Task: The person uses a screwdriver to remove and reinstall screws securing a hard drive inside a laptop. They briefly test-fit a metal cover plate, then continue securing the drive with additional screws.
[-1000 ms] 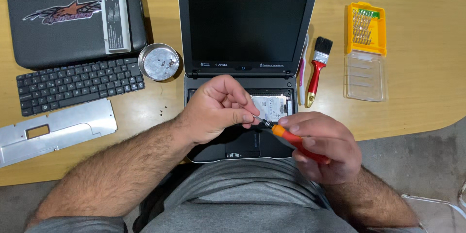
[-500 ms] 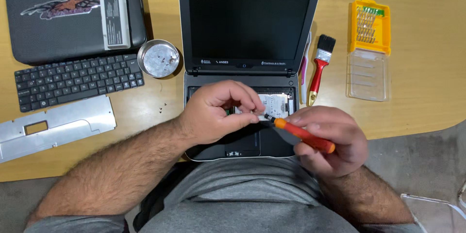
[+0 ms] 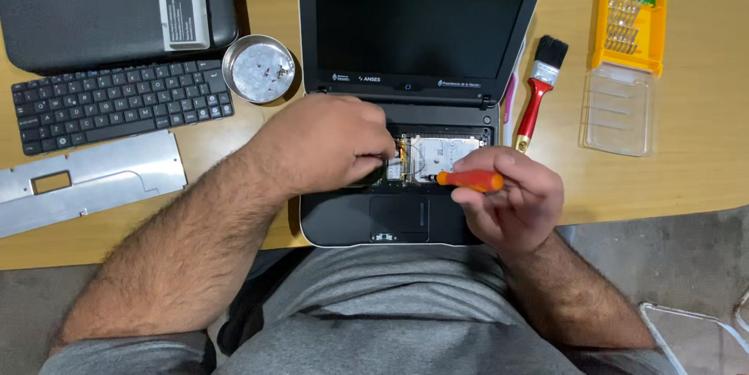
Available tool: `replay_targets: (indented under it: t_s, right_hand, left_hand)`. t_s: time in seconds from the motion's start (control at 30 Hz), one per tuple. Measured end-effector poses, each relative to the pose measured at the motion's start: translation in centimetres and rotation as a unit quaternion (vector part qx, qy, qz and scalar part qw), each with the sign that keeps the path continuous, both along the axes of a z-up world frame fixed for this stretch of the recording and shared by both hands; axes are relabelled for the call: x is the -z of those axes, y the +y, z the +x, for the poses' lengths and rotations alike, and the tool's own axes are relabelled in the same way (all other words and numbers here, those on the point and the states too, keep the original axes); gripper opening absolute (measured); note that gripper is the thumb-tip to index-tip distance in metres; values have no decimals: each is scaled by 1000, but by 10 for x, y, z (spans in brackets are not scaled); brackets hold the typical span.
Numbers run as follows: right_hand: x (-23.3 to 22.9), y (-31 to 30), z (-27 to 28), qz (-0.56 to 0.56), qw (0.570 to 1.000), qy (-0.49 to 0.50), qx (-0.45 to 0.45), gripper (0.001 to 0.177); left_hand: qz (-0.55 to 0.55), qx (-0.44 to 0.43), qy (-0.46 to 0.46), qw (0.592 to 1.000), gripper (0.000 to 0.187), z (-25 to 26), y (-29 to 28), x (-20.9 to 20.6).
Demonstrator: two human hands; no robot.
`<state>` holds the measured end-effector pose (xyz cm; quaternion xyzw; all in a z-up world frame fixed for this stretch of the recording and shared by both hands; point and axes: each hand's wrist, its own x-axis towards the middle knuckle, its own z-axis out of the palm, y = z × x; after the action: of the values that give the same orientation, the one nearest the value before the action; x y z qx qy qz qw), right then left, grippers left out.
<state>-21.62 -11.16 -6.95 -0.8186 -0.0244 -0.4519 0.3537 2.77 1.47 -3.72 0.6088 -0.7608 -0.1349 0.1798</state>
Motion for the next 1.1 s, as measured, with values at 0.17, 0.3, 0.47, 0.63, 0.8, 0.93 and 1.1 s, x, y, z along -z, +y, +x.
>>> replay_targets:
  t_s: [0.17, 0.3, 0.47, 0.63, 0.8, 0.93, 1.1]
  right_hand:
    - [8, -4, 2, 18, 999, 18, -31, 47]
    - [6, 1, 7, 28, 996, 73, -52, 45]
    - [8, -1, 10, 34, 993, 92, -69, 41]
    - [7, -1, 14, 27, 991, 104, -85, 45]
    - [7, -2, 14, 16, 991, 107, -79, 42]
    - [3, 1, 17, 13, 992, 103, -73, 42]
    - [0, 3, 18, 4, 991, 115, -74, 41]
  left_hand:
    - [99, 16, -16, 995, 7, -8, 1, -9]
    - [144, 14, -28, 989, 7, -11, 2, -11]
    - [158, 15, -40, 987, 6, -12, 1, -13]
    - [169, 12, -46, 984, 6, -11, -1, -15]
    - [169, 13, -34, 985, 7, -13, 0, -17]
    - [174, 13, -29, 984, 7, -12, 0, -16]
    - [169, 12, -29, 985, 6, -11, 2, -13]
